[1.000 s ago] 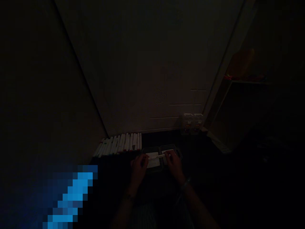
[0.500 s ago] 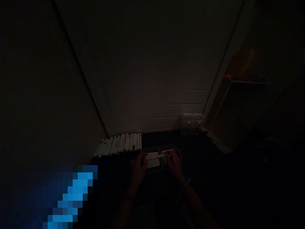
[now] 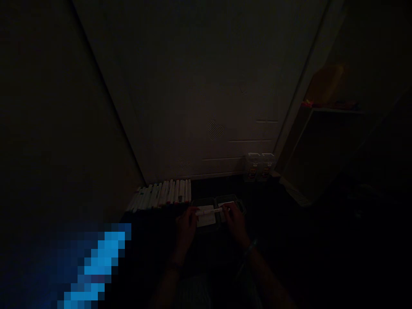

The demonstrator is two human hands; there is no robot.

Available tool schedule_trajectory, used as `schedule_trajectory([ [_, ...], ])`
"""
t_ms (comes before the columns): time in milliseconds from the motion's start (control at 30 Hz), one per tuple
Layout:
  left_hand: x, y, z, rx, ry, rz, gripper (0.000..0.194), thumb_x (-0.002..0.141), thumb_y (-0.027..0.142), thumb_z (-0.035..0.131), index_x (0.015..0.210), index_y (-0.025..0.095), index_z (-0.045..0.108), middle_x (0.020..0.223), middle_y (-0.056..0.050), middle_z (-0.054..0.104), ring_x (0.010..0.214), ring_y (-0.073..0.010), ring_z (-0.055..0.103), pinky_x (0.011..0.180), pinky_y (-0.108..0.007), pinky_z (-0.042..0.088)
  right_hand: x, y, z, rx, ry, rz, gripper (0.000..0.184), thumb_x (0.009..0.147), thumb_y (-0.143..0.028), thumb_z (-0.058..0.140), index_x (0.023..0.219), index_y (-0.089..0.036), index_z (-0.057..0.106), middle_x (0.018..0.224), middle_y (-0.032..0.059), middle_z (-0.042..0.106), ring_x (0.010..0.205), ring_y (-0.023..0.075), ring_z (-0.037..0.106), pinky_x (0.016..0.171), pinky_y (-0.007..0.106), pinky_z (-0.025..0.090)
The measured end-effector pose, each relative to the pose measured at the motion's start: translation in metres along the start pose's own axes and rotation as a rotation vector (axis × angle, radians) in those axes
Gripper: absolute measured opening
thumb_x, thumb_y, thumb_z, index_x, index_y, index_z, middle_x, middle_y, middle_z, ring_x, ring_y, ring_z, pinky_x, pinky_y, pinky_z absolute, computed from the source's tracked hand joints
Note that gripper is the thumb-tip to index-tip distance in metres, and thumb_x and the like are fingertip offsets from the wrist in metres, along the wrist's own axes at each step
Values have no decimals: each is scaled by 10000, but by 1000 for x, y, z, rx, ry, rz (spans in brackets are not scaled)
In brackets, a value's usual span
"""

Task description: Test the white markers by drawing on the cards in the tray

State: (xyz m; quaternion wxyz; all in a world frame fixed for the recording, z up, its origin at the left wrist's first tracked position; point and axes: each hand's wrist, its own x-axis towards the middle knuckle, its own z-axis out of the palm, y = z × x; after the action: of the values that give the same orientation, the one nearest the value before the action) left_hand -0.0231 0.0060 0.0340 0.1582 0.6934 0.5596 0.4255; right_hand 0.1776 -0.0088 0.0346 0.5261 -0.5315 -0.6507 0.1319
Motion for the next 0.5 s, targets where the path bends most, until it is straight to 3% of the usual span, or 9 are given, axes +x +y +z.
schedule_trajectory([
  [500,0,1,-1,-25,8,13,248,835,292,352,933,226,570,925,-9,648,844,-171,587,813,-318,397,-1,-1,0,10,-8,15,222,901,-305,387,927,-211,586,890,35,609,792,143,556,675,233,414],
])
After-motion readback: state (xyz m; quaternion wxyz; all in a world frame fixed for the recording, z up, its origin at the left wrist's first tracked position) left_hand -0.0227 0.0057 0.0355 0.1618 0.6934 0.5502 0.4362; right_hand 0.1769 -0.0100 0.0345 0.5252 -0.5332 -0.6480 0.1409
